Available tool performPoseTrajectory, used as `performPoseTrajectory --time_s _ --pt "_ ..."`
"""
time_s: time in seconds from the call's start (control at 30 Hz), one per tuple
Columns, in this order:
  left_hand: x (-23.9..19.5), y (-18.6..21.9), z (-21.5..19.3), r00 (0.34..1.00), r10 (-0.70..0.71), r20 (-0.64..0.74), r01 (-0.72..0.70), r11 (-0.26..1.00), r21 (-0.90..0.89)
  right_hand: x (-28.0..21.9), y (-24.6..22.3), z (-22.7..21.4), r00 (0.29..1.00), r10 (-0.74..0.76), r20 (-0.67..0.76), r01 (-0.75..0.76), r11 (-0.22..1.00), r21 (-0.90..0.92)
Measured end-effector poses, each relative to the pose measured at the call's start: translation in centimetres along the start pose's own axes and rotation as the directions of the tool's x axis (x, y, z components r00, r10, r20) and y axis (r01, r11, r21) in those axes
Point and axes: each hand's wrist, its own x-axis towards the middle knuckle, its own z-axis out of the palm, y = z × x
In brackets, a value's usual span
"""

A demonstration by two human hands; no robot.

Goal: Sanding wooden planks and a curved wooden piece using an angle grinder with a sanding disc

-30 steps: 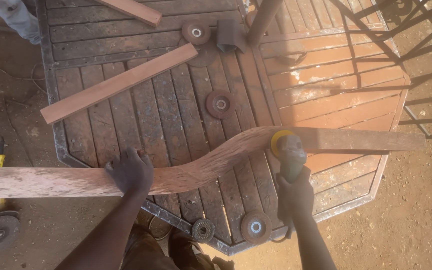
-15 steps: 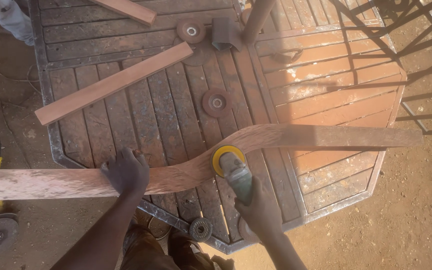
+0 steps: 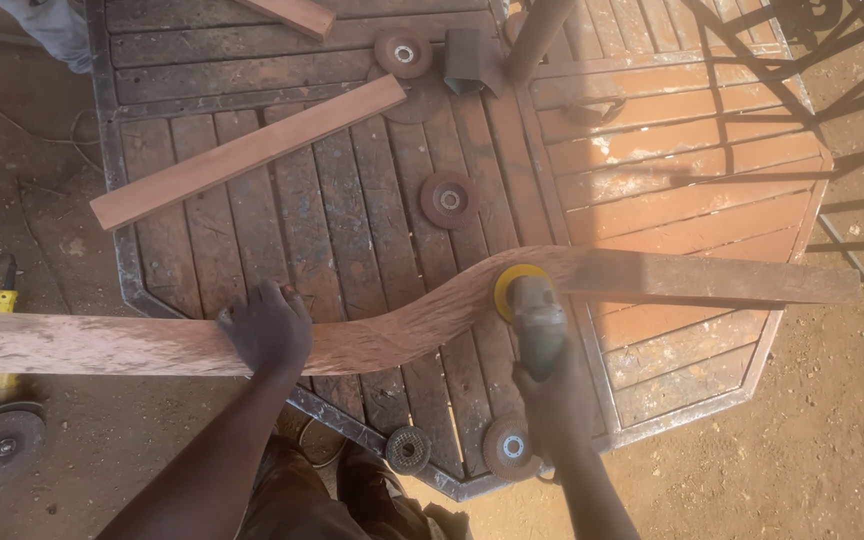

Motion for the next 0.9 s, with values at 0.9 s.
performPoseTrajectory --time_s 0.9 --pt "0.6 -2.3 -0.7 0.997 -0.037 0.068 0.069 0.813 -0.578 -3.3 3.5 4.5 0.992 -0.122 0.041 0.126 0.988 -0.091"
